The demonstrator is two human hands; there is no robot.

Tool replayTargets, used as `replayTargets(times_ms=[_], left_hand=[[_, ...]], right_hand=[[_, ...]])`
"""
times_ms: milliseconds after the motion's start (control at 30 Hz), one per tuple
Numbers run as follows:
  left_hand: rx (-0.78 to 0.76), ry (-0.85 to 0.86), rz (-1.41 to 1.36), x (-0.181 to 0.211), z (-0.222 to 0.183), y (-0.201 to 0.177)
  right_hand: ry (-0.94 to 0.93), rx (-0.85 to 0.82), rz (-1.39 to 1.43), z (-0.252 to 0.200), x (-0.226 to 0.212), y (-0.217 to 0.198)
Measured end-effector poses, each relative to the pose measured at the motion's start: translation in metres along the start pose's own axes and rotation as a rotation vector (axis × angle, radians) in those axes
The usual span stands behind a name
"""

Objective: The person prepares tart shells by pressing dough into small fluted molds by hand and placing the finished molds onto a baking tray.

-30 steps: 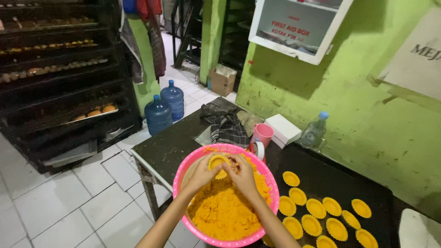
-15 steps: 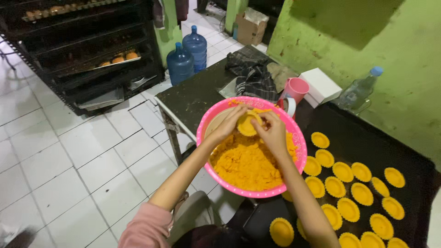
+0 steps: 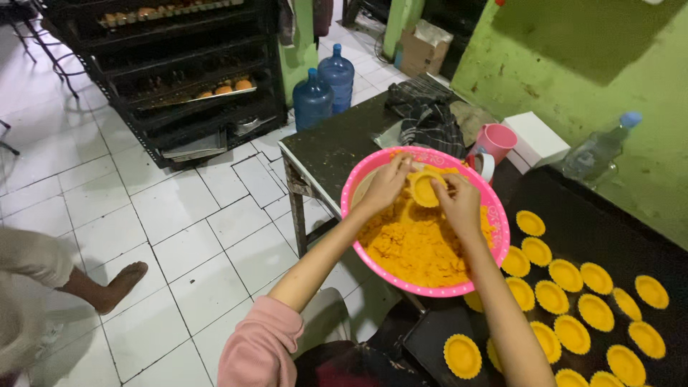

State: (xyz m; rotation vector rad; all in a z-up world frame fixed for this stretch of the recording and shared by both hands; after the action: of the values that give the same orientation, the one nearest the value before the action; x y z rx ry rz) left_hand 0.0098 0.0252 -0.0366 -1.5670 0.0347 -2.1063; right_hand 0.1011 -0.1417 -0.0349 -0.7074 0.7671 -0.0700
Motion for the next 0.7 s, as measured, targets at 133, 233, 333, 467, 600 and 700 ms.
replayTargets(times_ms=[133,233,333,467,600,700], left_hand=[[0.135,0.116,0.031,0.005,0.003,-0.033],[0.287,0.178,0.143,0.009,-0.009,-0.078],[0.479,0.222,0.099,0.002,-0.029,-0.116],[0.73,0.078,0.131,-0.034,-0.058,-0.147],[0.715,0.005,0.409,-0.094,-0.068,-0.164],[0.629,-0.125,0.462,-0.077,-0.061,-0.161]], right_hand=[[0.003,-0.027,0.007,0.0,-0.004,-0.003],[0.023,-0.078,0.019,0.0,-0.005,0.002],[0.024,-0.099,0.019,0.0,-0.01,0.002],[0.029,-0.138,-0.014,0.002,-0.002,0.005],[0.023,-0.214,-0.042,0.0,-0.022,0.004],[0.028,-0.241,-0.042,-0.002,-0.012,0.011]])
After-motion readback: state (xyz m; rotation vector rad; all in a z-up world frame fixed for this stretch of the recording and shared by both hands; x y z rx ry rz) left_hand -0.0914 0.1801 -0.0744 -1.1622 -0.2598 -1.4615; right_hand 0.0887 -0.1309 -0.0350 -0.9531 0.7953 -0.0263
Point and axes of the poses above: each hand's wrist, its own z-axis towards the middle knuckle, its own y-axis out of the palm, x = y × z, the point moved 1 cm from there along z, towards the middle knuckle, and after that the axes turned 2 degrees about -x, right-handed, at the moved point
